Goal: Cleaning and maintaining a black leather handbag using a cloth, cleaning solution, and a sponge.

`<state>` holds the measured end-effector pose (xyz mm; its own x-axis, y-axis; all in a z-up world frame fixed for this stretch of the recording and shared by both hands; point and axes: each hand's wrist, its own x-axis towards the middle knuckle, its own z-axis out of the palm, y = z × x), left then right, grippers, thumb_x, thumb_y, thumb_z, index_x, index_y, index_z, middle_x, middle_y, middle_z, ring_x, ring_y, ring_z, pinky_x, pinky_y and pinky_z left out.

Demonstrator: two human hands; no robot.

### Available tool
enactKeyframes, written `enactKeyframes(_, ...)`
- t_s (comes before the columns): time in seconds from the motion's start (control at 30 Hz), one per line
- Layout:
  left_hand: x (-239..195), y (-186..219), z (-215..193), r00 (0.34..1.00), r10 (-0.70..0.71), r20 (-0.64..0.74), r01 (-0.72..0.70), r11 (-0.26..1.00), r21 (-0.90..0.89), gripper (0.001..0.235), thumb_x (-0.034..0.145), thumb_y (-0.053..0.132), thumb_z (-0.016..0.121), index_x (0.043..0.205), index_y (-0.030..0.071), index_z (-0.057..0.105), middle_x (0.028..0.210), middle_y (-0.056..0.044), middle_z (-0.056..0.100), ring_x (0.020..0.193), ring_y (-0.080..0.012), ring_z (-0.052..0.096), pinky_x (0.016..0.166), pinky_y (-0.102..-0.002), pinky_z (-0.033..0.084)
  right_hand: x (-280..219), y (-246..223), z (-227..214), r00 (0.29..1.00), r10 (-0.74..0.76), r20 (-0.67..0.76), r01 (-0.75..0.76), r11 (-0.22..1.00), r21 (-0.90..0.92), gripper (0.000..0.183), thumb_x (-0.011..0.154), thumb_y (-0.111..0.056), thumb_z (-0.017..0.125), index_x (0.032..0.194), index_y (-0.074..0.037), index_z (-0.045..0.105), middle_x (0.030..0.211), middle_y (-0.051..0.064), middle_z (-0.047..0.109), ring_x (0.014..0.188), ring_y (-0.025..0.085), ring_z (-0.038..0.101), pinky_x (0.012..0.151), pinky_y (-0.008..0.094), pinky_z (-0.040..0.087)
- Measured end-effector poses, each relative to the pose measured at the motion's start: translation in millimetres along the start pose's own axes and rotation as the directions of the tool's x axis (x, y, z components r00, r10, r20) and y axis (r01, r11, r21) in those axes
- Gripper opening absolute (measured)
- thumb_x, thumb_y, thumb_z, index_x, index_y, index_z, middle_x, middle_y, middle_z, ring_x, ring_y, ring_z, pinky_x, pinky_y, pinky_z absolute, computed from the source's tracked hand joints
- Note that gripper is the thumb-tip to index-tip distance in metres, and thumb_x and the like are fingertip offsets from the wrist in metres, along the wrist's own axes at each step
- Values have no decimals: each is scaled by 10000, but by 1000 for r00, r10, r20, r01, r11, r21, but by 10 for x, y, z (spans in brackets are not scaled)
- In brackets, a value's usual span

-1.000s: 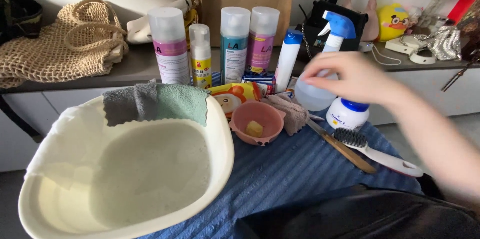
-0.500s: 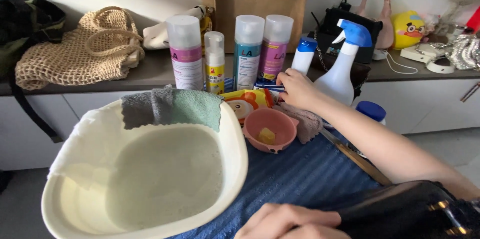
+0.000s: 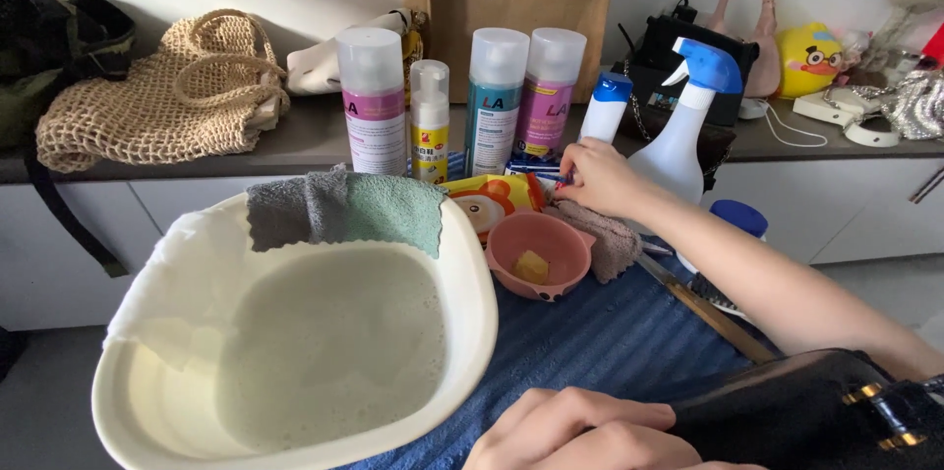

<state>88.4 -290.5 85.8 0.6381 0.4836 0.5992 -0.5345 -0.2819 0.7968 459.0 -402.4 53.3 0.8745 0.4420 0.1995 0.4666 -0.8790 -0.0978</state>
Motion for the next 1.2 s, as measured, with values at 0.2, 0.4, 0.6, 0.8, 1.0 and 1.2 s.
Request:
enactKeyframes(0.2, 119, 5, -226, 911, 305, 277, -313, 950, -15, 420, 943, 166, 412, 751, 201, 784, 815, 85, 798, 696, -2, 729, 611, -145, 507, -244, -156, -160, 977, 87, 193, -94, 995, 25, 357, 819, -227, 848, 1049, -152, 585, 1247, 76, 553, 1063, 217, 614, 891, 362, 564)
enactKeyframes(0.4, 86, 7, -85, 945, 319, 71, -323, 945, 47, 406, 934, 296, 509, 597, 261, 732, 652, 147, 745, 519, 11, 666, 490, -161, 446, -440, -178, -376, 950, 101, 295, -99, 995, -23, 400, 855, -217, 780, 1213, -167, 610, 1307, 50, 584, 1172, 194, 650, 924, 362, 554)
enactKeyframes(0.6, 86, -61, -99, 927, 365, 90, -369, 929, 32, 383, 878, 213, 460, 641, 244, 759, 697, 138, 764, 548, 1, 668, 519, -161, 444, -436, -10, -416, 937, 22, 348, -2, 998, -55, 433, 853, -143, 719, 1277, -171, 632, 1323, 36, 609, 1175, 179, 660, 951, 333, 559)
enactKeyframes(0.8, 84, 46, -92, 951, 303, 65, -308, 948, 84, 290, 859, 326, 594, 605, 276, 725, 651, 156, 742, 524, 26, 659, 503, -146, 450, -457, 45, -558, 891, 116, 439, -113, 993, -33, 393, 961, -9, 444, 1243, -142, 684, 1223, 84, 767, 1116, 204, 743, 954, 315, 596)
enactKeyframes(1.0, 79, -2, 84, 925, 349, -153, -335, 936, 113, 326, 793, 304, 555, 479, 257, 627, 509, 169, 659, 381, -4, 520, 410, -197, 338, -617, -273, -650, 830, 224, 510, -60, 946, -318, 438, 924, 0, 542, 1308, -192, 631, 1142, 51, 721, 944, 243, 692, 760, 357, 533)
enactKeyframes(1.2, 43, 72, 171, 950, 200, -241, -157, 970, 186, 315, 705, 124, 555, 410, 223, 608, 434, 177, 636, 343, 8, 531, 375, -180, 379, -598, -229, -657, 828, 249, 502, -119, 953, -277, 446, 915, 47, 514, 1276, -190, 624, 1134, 42, 720, 941, 221, 690, 743, 343, 543)
